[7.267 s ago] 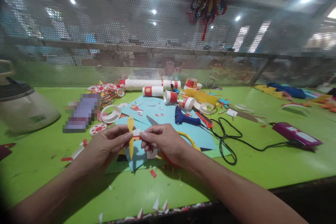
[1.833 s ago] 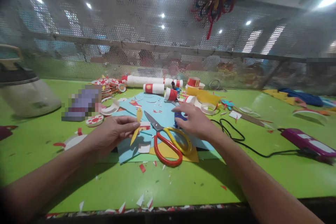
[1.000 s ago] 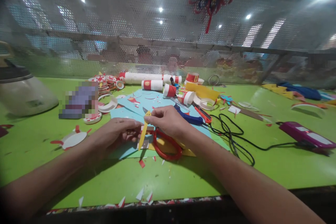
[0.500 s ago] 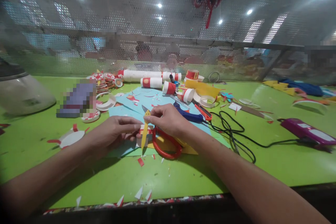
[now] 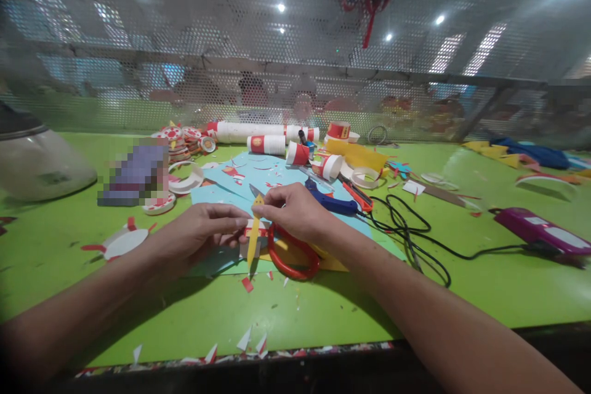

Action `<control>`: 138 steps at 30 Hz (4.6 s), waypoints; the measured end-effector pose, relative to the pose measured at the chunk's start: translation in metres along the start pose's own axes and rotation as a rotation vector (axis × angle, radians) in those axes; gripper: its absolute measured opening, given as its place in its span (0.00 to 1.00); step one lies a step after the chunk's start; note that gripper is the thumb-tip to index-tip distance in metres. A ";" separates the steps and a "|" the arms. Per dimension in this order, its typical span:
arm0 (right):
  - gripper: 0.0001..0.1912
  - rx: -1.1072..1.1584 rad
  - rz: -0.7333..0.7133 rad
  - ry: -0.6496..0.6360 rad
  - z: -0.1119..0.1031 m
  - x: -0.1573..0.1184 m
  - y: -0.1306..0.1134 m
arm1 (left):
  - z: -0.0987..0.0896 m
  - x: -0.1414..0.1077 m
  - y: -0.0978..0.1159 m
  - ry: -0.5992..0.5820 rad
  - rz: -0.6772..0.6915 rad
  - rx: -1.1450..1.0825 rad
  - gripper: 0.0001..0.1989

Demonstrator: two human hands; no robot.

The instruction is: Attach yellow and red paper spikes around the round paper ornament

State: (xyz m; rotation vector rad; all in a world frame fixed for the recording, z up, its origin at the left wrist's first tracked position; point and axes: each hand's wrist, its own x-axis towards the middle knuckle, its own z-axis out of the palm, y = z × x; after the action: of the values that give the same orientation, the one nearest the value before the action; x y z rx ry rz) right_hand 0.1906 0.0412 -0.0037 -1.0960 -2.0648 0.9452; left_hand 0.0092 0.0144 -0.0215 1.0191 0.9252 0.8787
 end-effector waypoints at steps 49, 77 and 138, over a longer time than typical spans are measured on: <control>0.22 0.444 0.367 -0.062 0.016 -0.013 -0.021 | -0.005 -0.003 0.009 0.040 0.213 -0.044 0.05; 0.18 0.615 0.390 -0.054 0.020 -0.014 -0.020 | -0.006 -0.003 0.010 0.054 0.267 -0.002 0.06; 0.20 0.450 0.221 0.005 0.019 -0.014 -0.018 | -0.007 -0.005 0.009 0.018 0.259 0.103 0.07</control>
State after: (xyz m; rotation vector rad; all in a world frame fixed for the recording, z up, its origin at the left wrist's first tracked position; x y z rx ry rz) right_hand 0.1753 0.0163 -0.0025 -1.0858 -1.6310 1.4292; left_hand -0.0002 0.0138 -0.0136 1.2404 0.8721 1.0649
